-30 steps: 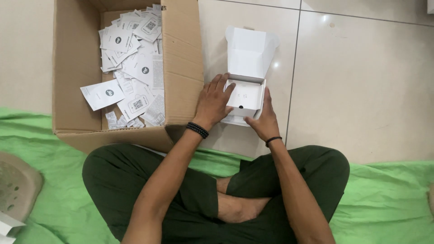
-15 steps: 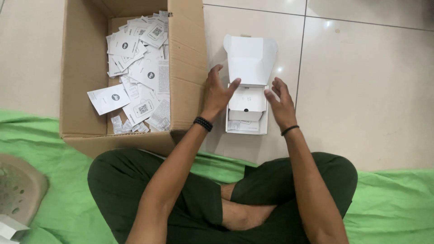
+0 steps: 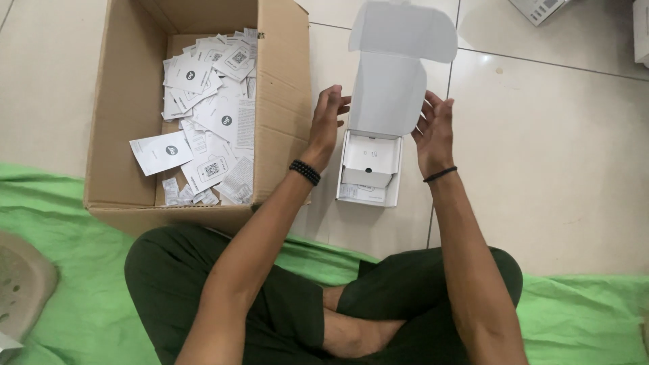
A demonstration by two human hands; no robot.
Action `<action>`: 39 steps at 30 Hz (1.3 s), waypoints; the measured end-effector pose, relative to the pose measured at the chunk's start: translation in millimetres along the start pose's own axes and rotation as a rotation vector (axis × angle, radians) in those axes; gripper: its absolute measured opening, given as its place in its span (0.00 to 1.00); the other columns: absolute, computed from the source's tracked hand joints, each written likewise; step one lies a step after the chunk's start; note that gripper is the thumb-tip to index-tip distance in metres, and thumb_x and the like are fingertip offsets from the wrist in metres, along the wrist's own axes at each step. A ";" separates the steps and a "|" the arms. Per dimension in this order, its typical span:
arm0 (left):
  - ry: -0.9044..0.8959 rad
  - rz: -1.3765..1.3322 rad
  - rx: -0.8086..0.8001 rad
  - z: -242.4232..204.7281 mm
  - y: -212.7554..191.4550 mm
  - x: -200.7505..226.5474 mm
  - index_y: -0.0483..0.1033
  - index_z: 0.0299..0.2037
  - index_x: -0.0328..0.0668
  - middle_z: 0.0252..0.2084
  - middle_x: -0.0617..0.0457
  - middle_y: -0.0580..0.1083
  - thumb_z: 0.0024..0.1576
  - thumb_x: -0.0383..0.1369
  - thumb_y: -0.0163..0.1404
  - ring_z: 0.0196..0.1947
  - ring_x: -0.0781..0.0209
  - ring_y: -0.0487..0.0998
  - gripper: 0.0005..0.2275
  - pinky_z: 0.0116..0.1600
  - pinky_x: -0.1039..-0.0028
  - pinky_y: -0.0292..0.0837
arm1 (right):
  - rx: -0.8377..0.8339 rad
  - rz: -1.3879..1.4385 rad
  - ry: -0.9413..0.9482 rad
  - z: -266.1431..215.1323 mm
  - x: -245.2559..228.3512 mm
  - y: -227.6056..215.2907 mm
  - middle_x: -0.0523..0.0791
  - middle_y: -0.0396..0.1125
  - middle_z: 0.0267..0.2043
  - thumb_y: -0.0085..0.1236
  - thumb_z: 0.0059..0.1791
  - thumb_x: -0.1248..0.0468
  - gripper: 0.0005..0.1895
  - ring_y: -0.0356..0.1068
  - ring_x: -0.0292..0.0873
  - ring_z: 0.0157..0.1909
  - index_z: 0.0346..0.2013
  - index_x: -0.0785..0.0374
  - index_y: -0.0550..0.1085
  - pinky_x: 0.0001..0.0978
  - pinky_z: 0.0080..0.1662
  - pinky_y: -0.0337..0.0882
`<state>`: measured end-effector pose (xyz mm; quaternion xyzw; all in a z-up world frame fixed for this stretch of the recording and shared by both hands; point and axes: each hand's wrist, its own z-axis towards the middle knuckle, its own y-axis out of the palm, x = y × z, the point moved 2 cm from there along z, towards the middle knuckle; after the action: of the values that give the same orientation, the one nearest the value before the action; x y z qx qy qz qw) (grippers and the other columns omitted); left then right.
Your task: The person packs items and manuals into white boxes.
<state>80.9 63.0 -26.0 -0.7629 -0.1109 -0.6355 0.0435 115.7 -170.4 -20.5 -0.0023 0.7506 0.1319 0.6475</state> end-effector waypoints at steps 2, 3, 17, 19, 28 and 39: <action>0.045 -0.047 -0.040 -16.9 -3.9 3.8 0.61 0.68 0.43 0.63 0.41 0.72 0.56 0.68 0.32 0.62 0.51 0.72 0.41 0.64 0.57 0.66 | 0.002 0.042 -0.043 -23.7 -15.2 3.2 0.51 0.58 0.72 0.31 0.49 0.25 0.52 0.59 0.50 0.73 0.72 0.62 0.54 0.45 0.70 0.59; 0.091 -0.095 -0.078 -24.6 -5.5 7.4 0.61 0.68 0.43 0.64 0.40 0.72 0.57 0.69 0.32 0.63 0.50 0.72 0.41 0.64 0.57 0.67 | 0.000 0.083 -0.088 -34.9 -24.4 5.2 0.51 0.59 0.71 0.31 0.49 0.24 0.52 0.58 0.50 0.73 0.71 0.62 0.56 0.45 0.70 0.59; 0.107 0.025 -0.188 -67.1 -17.6 -6.7 0.73 0.60 0.42 0.62 0.46 0.73 0.58 0.70 0.29 0.68 0.51 0.68 0.40 0.66 0.55 0.65 | -0.051 0.249 -0.164 -84.5 2.3 0.4 0.51 0.65 0.65 0.40 0.57 0.36 0.37 0.62 0.47 0.69 0.63 0.66 0.65 0.44 0.69 0.61; 0.107 0.061 -0.213 -70.4 -17.8 0.6 0.73 0.60 0.43 0.61 0.47 0.73 0.58 0.70 0.29 0.68 0.52 0.68 0.40 0.66 0.56 0.65 | -0.032 0.257 -0.141 -88.0 -0.4 -0.5 0.51 0.65 0.65 0.42 0.57 0.39 0.35 0.63 0.47 0.68 0.63 0.66 0.65 0.43 0.69 0.62; 0.096 0.228 -0.276 -77.8 -16.3 5.5 0.78 0.53 0.41 0.64 0.46 0.70 0.60 0.59 0.41 0.64 0.50 0.70 0.29 0.65 0.63 0.65 | -0.059 -0.167 -0.218 -93.2 0.7 -3.9 0.52 0.70 0.64 0.45 0.58 0.45 0.28 0.67 0.48 0.68 0.53 0.67 0.76 0.40 0.69 0.64; 0.157 0.803 -0.088 -72.5 -11.7 -55.4 0.55 0.72 0.39 0.71 0.41 0.63 0.57 0.49 0.57 0.66 0.42 0.70 0.37 0.64 0.57 0.69 | 0.167 -1.109 -0.099 -96.7 23.0 11.8 0.52 0.59 0.68 0.69 0.43 0.51 0.42 0.57 0.57 0.70 0.67 0.58 0.62 0.50 0.61 0.65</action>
<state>-0.6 53.1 -67.4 -0.6959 0.2263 -0.6284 0.2638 15.9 -174.5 -28.3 -0.3391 0.6136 -0.2879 0.6524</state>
